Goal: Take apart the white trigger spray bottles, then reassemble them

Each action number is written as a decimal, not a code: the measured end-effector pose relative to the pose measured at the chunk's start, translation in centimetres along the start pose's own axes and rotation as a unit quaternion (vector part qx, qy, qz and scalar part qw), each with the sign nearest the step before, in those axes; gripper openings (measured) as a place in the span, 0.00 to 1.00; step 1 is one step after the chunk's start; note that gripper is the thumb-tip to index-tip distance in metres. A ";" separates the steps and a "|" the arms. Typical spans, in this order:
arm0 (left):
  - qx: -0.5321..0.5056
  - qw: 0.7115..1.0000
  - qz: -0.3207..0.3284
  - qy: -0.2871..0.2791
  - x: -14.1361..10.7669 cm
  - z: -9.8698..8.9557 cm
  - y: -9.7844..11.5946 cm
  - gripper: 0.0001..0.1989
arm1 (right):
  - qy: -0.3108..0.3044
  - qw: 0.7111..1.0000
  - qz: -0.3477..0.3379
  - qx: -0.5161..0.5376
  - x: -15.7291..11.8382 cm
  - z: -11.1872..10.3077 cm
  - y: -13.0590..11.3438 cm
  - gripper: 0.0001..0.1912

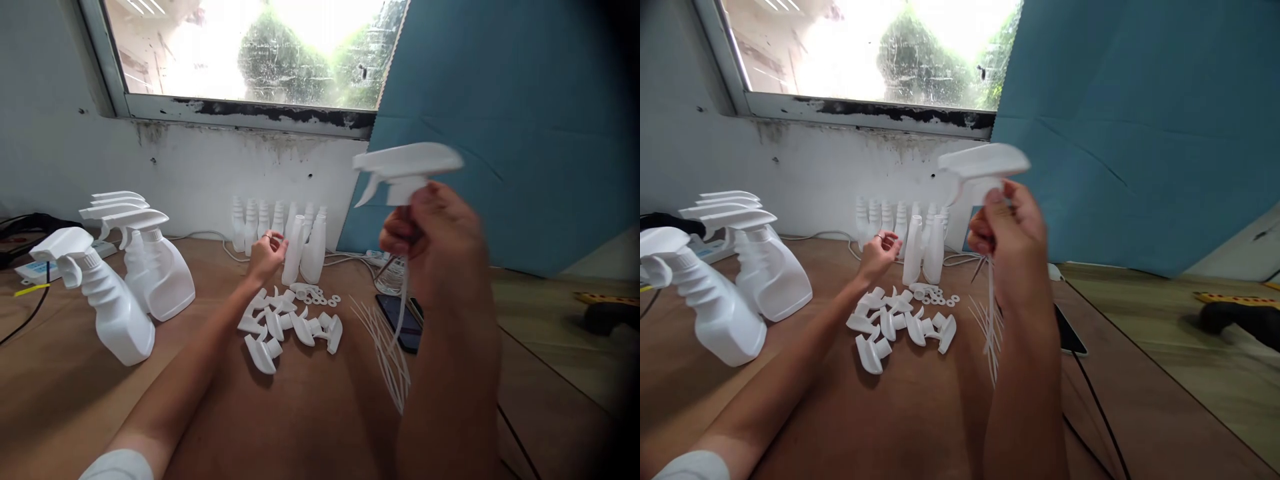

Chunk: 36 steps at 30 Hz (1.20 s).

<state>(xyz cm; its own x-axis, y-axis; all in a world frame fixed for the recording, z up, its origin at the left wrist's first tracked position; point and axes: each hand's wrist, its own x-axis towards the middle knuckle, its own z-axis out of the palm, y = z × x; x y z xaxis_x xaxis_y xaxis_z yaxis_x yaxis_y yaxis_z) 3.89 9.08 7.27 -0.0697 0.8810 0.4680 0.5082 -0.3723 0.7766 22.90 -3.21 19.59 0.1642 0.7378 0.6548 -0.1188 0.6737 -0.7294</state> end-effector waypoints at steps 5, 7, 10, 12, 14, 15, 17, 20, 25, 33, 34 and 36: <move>-0.287 0.953 0.095 -0.012 -1.6 -4.2 6.5 0.22 | -0.176 0.976 0.069 -0.111 -0.4 1.5 2.7 0.17; -0.310 0.943 0.100 -0.065 -2.5 -5.3 8.1 0.26 | -0.214 0.961 0.054 -0.169 -0.5 2.0 3.5 0.17; -0.251 0.956 0.108 -0.107 -3.2 -6.1 8.7 0.23 | -0.242 0.940 0.056 -0.232 -0.6 2.5 3.9 0.16; -0.198 0.970 0.116 -0.081 -3.3 -6.1 8.5 0.21 | -0.236 0.932 0.073 -0.265 -0.7 2.8 3.9 0.14; -0.165 0.977 0.123 -0.051 -3.2 -6.1 8.2 0.19 | -0.219 0.926 0.091 -0.293 -0.8 3.0 3.8 0.13; -0.157 0.979 0.126 -0.043 -3.1 -6.0 8.1 0.18 | -0.209 0.924 0.097 -0.306 -0.9 3.1 3.8 0.13; -0.154 0.979 0.131 -0.035 -3.1 -5.9 8.1 0.17 | -0.184 0.920 0.098 -0.332 -1.0 3.4 3.7 0.13; -0.173 0.976 0.130 -0.027 -3.1 -5.6 8.2 0.16 | -0.137 0.921 0.091 -0.354 -1.2 3.8 3.8 0.15; -0.207 0.971 0.119 -0.015 -3.0 -5.5 8.2 0.16 | -0.111 0.927 0.037 -0.356 -1.5 4.1 4.3 0.19; -0.331 0.938 0.072 -0.068 -4.0 -6.3 9.7 0.18 | -0.122 0.959 -0.017 -0.254 -2.0 4.2 3.0 0.30; -0.344 0.934 0.057 -0.077 -4.2 -6.3 9.9 0.19 | -0.111 0.957 -0.034 -0.265 -2.1 4.3 2.7 0.30; -0.371 0.923 0.028 -0.099 -4.5 -6.4 10.3 0.19 | -0.084 0.949 -0.071 -0.296 -2.5 4.5 2.1 0.30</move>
<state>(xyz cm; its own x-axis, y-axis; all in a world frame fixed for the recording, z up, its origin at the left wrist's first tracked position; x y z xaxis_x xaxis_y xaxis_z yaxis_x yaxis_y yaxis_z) 4.00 -0.60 15.88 0.1349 0.8632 0.4864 -0.2269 -0.4510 0.8632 17.81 -3.38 17.32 -0.0259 0.6714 0.7406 0.4718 0.6614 -0.5831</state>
